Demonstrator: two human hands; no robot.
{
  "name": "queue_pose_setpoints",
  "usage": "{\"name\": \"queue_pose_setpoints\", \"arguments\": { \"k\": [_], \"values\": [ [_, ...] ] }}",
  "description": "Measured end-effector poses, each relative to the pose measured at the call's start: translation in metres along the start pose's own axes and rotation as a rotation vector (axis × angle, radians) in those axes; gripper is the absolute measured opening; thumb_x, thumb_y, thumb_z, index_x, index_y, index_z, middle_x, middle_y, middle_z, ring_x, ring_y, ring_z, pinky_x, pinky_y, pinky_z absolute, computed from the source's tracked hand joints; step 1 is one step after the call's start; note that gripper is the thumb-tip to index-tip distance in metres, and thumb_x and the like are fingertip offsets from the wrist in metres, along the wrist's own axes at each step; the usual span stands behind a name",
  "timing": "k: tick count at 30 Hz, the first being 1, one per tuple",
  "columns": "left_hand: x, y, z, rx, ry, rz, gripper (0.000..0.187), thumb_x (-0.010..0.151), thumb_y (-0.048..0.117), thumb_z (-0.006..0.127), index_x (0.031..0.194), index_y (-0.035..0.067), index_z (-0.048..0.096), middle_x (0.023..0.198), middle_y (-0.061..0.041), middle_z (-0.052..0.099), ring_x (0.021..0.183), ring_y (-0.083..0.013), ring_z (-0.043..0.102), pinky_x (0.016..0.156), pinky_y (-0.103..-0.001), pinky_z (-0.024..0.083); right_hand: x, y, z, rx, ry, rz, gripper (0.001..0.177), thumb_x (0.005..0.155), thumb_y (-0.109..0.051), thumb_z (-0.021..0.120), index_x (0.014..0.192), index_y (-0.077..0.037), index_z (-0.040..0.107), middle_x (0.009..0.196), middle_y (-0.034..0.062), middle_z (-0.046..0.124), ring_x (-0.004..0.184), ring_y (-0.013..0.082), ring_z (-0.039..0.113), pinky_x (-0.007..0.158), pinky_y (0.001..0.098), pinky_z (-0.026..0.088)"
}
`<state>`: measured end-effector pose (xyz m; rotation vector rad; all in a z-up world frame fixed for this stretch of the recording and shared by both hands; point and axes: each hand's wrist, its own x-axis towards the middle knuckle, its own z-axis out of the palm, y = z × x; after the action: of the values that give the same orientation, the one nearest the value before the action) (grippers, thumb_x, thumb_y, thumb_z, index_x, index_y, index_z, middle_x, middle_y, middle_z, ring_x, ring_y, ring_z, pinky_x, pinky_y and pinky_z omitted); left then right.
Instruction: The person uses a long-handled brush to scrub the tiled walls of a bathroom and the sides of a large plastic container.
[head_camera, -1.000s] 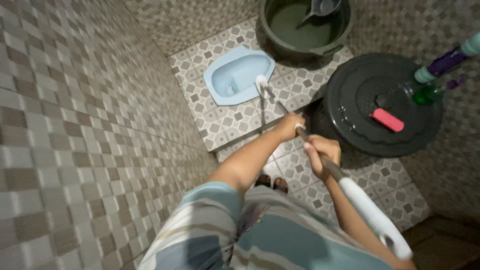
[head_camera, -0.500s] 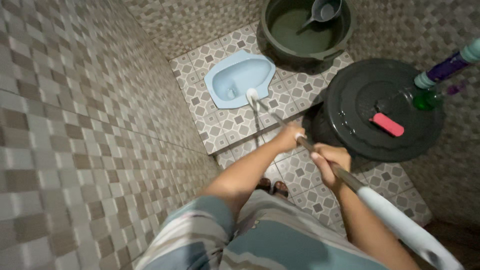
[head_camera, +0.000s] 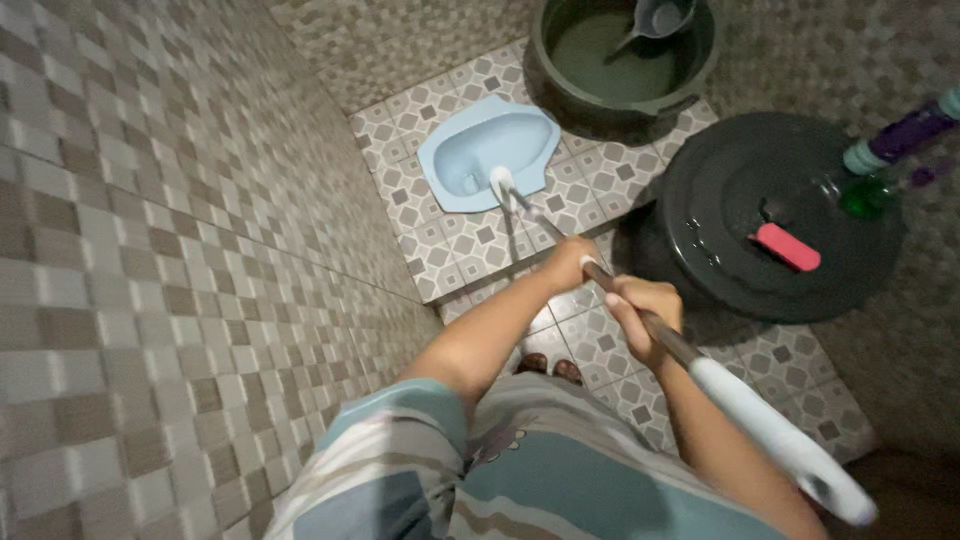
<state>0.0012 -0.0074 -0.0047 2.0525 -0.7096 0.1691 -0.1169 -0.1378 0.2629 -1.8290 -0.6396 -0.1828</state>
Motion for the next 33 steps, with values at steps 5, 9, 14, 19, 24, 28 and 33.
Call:
{"name": "queue_pose_setpoints", "arguments": {
  "k": [5, 9, 14, 19, 24, 28, 33],
  "values": [
    [-0.025, 0.009, -0.003, -0.04, 0.011, 0.017, 0.012, 0.067, 0.011, 0.072, 0.068, 0.01, 0.06, 0.076, -0.013, 0.065, 0.083, -0.0381, 0.064, 0.079, -0.048, 0.051, -0.004, -0.005, -0.007, 0.094, -0.064, -0.078, 0.026, 0.085, 0.001, 0.062, 0.064, -0.002, 0.046, 0.062, 0.0098, 0.048, 0.054, 0.023, 0.051, 0.055, 0.036, 0.04],
    [-0.01, -0.002, -0.014, 0.094, 0.035, -0.099, 0.008, 0.071, 0.012, 0.072, 0.07, 0.012, 0.065, 0.08, -0.014, 0.067, 0.083, -0.0387, 0.063, 0.076, -0.049, 0.052, 0.011, 0.009, -0.007, 0.114, -0.089, -0.074, 0.031, 0.087, 0.001, 0.062, 0.064, 0.0, 0.041, 0.059, 0.0108, 0.04, 0.051, 0.0241, 0.043, 0.053, 0.0377, 0.034],
    [-0.025, 0.004, -0.008, 0.042, 0.054, -0.026, 0.006, 0.069, 0.011, 0.072, 0.07, 0.013, 0.067, 0.076, -0.012, 0.068, 0.079, -0.0369, 0.064, 0.075, -0.05, 0.05, 0.011, 0.017, -0.026, 0.19, -0.152, -0.11, 0.034, 0.086, 0.001, 0.061, 0.06, -0.003, 0.039, 0.055, 0.0083, 0.04, 0.047, 0.0215, 0.042, 0.049, 0.0368, 0.033],
    [-0.016, -0.011, -0.007, 0.06, 0.074, -0.162, 0.015, 0.07, 0.015, 0.078, 0.066, 0.011, 0.063, 0.075, -0.014, 0.065, 0.076, -0.0394, 0.062, 0.071, -0.05, 0.048, 0.012, 0.026, -0.025, 0.175, -0.14, -0.035, 0.035, 0.087, 0.003, 0.064, 0.063, 0.001, 0.038, 0.058, 0.0117, 0.038, 0.048, 0.0222, 0.039, 0.051, 0.0377, 0.031],
    [0.008, 0.013, 0.026, 0.032, 0.084, 0.012, 0.01, 0.068, 0.011, 0.072, 0.067, 0.013, 0.062, 0.075, -0.012, 0.065, 0.078, -0.038, 0.063, 0.075, -0.049, 0.049, 0.012, 0.018, -0.06, 0.211, -0.09, -0.075, 0.031, 0.089, 0.004, 0.059, 0.064, -0.002, 0.042, 0.06, 0.0087, 0.043, 0.052, 0.0197, 0.045, 0.053, 0.0353, 0.036],
    [0.032, -0.006, 0.027, 0.149, 0.05, -0.074, 0.015, 0.067, 0.012, 0.077, 0.07, 0.01, 0.063, 0.078, -0.014, 0.065, 0.08, -0.0398, 0.063, 0.075, -0.049, 0.05, 0.019, 0.026, -0.059, 0.155, -0.072, -0.016, 0.027, 0.088, 0.004, 0.06, 0.067, 0.002, 0.044, 0.064, 0.0105, 0.046, 0.054, 0.0197, 0.047, 0.053, 0.0352, 0.038],
    [0.028, 0.026, 0.043, -0.063, 0.08, 0.05, 0.012, 0.069, 0.006, 0.073, 0.078, 0.014, 0.07, 0.08, -0.01, 0.07, 0.084, -0.037, 0.065, 0.08, -0.047, 0.052, 0.005, 0.017, -0.083, 0.077, -0.108, -0.05, 0.029, 0.086, 0.003, 0.06, 0.063, -0.001, 0.043, 0.061, 0.0081, 0.044, 0.053, 0.019, 0.046, 0.052, 0.0351, 0.036]
  ]
}}
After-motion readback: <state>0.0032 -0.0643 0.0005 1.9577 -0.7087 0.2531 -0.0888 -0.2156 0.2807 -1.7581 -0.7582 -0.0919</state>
